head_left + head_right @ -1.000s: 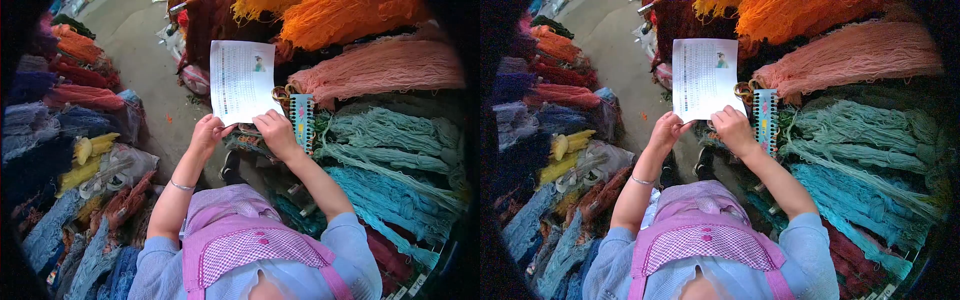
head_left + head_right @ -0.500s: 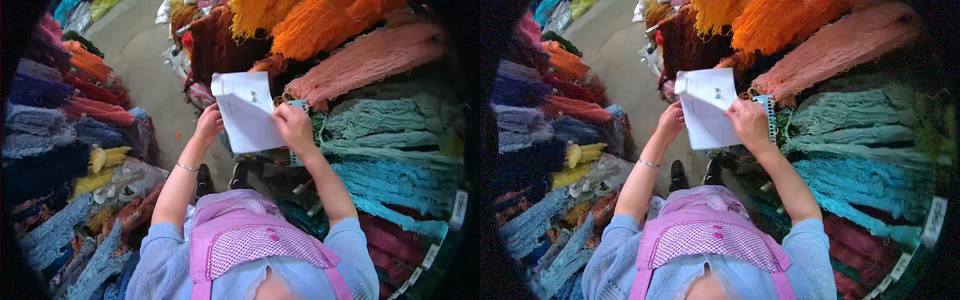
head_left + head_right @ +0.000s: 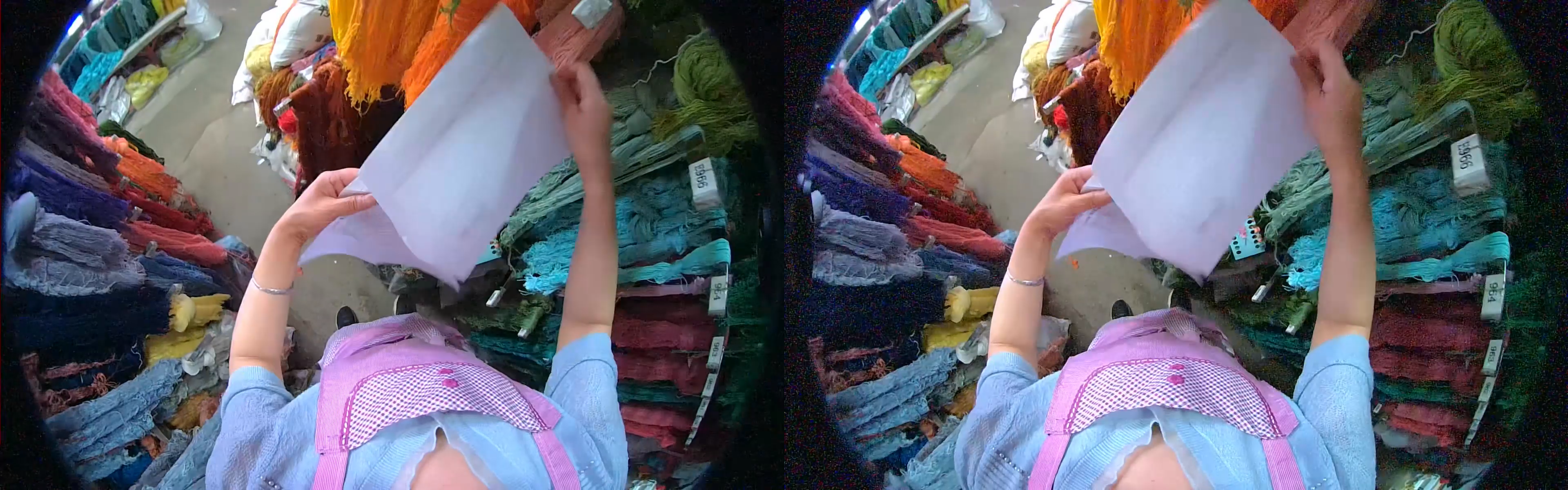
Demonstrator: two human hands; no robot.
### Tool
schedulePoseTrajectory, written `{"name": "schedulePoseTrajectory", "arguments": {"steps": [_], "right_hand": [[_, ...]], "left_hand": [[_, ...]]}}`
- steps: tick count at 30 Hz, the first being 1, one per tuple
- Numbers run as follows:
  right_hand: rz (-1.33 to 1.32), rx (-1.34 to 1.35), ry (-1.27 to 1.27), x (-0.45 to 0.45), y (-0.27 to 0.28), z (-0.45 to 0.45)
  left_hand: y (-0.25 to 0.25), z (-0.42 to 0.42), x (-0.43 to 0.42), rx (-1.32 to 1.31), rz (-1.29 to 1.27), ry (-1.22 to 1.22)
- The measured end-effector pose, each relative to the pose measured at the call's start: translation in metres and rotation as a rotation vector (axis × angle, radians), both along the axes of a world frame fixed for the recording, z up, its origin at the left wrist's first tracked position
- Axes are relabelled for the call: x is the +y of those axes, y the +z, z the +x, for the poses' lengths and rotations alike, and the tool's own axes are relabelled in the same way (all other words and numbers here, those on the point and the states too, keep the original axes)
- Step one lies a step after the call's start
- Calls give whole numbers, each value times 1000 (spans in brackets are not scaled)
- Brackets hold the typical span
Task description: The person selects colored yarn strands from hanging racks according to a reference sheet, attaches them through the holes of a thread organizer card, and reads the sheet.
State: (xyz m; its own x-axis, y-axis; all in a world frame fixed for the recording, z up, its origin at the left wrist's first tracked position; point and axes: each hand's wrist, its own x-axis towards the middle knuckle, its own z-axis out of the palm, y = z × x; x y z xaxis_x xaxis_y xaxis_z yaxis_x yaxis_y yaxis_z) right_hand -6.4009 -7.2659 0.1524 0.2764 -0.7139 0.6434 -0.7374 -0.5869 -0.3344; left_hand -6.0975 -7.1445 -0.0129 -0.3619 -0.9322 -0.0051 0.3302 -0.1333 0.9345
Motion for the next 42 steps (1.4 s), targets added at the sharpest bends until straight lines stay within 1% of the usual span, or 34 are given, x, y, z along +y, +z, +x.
{"name": "schedulePoseTrajectory", "arguments": {"steps": [1, 2, 3, 4, 5, 7, 9, 11, 12, 13, 15, 17, 18, 19, 20, 21, 22, 23, 24, 25, 26, 27, 28, 30, 34, 36, 37, 39, 42], "right_hand": [[21, 4, 30, -19, -23, -16], [159, -42, 85, -28, -54, -26], [296, -85, 139, -37, -86, -32], [525, -107, 99, -28, -121, -29], [686, -127, 111, -14, -152, -22], [964, -219, 151, 26, -203, -5], [1164, -394, 204, 69, -232, 14], [1308, -619, 244, 99, -244, 24], [1356, -729, 261, 111, -245, 26], [1394, -835, 276, 120, -245, 25], [1409, -955, 327, 136, -240, 20], [1262, -838, 407, 142, -236, 10], [1276, -933, 439, 144, -234, 6], [1458, -1344, 410, 147, -207, 16], [1459, -1349, 402, 149, -208, 16], [1306, -1239, 401, 150, -209, 15], [1155, -1126, 397, 151, -210, 15], [891, -855, 257, 148, -216, 22], [894, -858, 248, 146, -215, 23], [874, -655, 165, 145, -211, 24], [850, -452, 84, 143, -209, 24], [767, -421, 55, 141, -213, 26], [774, -420, 53, 140, -211, 26], [816, -510, 57, 139, -206, 26], [869, -509, 60, 131, -228, 14], [986, -687, 120, 128, -230, 12], [992, -685, 120, 127, -231, 10], [1078, -773, 166, 125, -233, 5], [1077, -747, 122, 121, -238, 0]], "left_hand": [[13, 3, 4, 87, 3, -26], [23, -1, 6, 244, -9, -6], [31, -6, 6, 309, -55, 66], [39, -13, 5, 376, -101, 138], [46, -18, 0, 253, -282, 275], [51, -25, -6, 114, -378, 455], [47, -30, -10, 27, -402, 536], [45, -36, -9, 318, -152, 456], [39, -39, -14, 285, -163, 548], [34, -38, -15, 244, -144, 583], [22, -34, -19, 199, -92, 653], [12, -33, -25, 250, -76, 748], [9, -33, -28, 287, -66, 776], [-3, -30, -34, 264, -45, 826], [-11, -28, -38, 241, -25, 875], [-17, -26, -42, 226, -17, 886], [-16, -26, -41, 263, 8, 834], [-14, -26, -41, 299, 35, 782], [-20, -25, -44, 293, 64, 759], [-25, -24, -47, 291, 70, 756], [-30, -23, -50, 357, 103, 709], [-34, -23, -51, 422, 135, 663], [-34, -24, -51, 428, 161, 677], [-40, -24, -53, 423, 192, 691], [-49, -22, -55, 392, 251, 725], [-55, -21, -56, 388, 265, 727], [-58, -21, -57, 385, 274, 723], [-63, -21, -58, 377, 287, 738], [-72, -22, -57, 354, 298, 743]]}}
